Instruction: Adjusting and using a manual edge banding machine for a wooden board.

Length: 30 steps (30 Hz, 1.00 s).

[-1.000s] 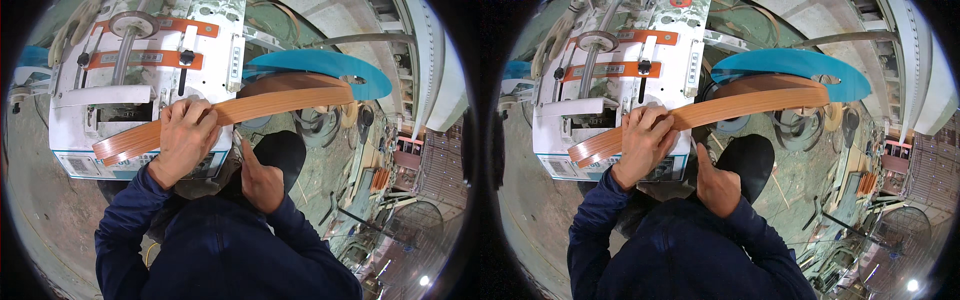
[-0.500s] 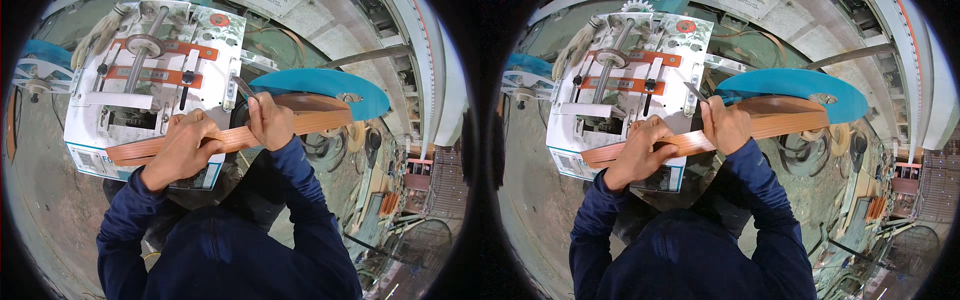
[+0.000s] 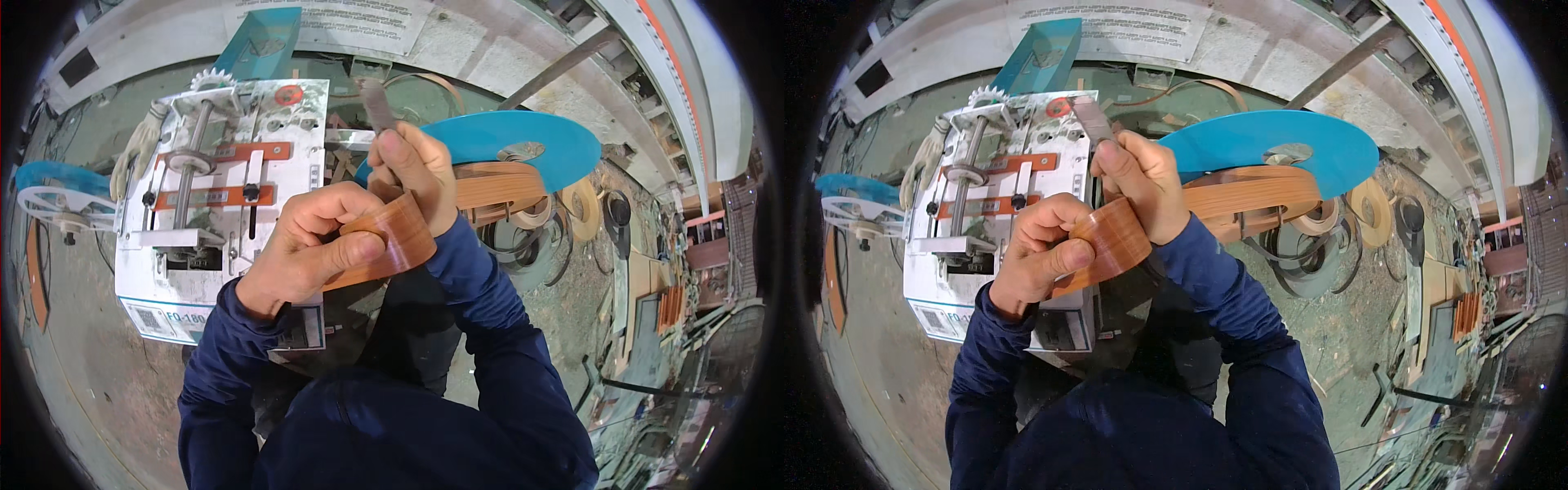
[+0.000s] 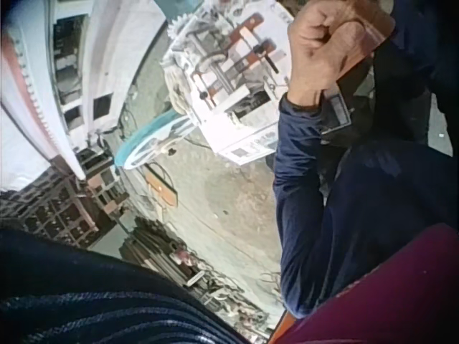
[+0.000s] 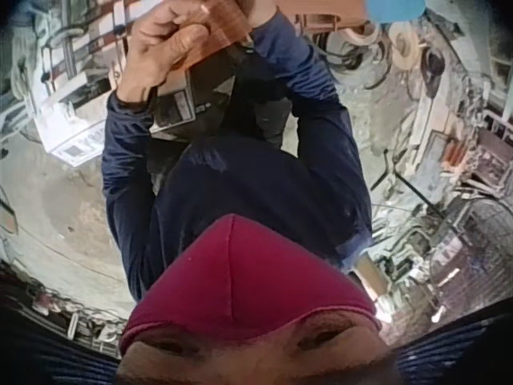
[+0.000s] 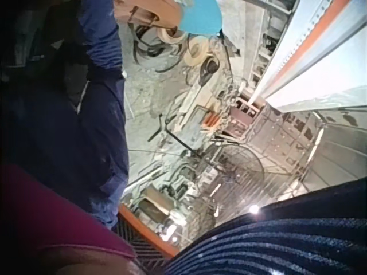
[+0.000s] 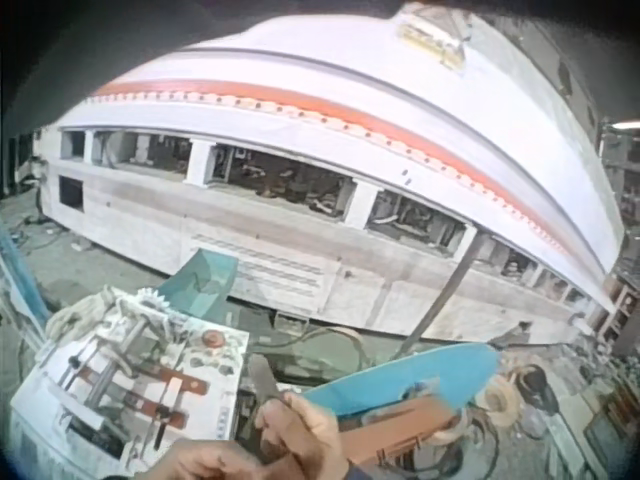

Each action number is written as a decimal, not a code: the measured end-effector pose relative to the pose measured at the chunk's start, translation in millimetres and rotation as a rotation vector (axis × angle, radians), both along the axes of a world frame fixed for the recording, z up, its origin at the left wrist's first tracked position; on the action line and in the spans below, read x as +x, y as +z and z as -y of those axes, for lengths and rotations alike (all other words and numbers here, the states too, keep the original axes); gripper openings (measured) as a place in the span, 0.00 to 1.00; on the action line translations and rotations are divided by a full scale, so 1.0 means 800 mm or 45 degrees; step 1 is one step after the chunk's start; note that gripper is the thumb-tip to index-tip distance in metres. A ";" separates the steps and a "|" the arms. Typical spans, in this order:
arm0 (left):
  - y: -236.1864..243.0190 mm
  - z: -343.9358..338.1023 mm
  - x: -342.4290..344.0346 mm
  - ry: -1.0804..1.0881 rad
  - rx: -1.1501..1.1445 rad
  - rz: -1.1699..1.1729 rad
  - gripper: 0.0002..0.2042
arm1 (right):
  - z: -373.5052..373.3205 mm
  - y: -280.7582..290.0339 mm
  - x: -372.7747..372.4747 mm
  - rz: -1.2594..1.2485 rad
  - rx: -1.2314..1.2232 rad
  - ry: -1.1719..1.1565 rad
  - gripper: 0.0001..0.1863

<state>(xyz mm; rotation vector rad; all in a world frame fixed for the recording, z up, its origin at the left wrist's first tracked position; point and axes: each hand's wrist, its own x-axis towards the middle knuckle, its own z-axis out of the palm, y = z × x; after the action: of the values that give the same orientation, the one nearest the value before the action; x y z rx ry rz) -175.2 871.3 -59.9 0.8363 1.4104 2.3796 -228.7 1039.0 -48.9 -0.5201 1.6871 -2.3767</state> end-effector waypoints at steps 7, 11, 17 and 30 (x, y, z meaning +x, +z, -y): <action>-0.003 -0.012 -0.019 0.152 -0.184 -0.054 0.08 | 0.005 -0.011 -0.011 -0.233 0.141 0.060 0.17; 0.032 0.006 -0.018 0.231 -0.215 0.124 0.07 | 0.008 0.007 -0.018 -0.581 0.496 -0.333 0.16; 0.073 0.033 -0.014 0.872 -1.580 -0.741 0.08 | 0.023 -0.011 -0.029 -1.193 1.007 -0.847 0.11; 0.023 0.102 0.096 -0.200 -1.222 0.074 0.31 | 0.006 0.000 -0.027 -1.320 0.951 -0.885 0.07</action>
<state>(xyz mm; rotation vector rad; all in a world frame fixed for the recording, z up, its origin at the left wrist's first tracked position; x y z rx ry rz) -98.6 789.9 -41.7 0.5511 2.0503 1.3076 -250.0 1033.9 -48.9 -1.2859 3.4246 -1.5044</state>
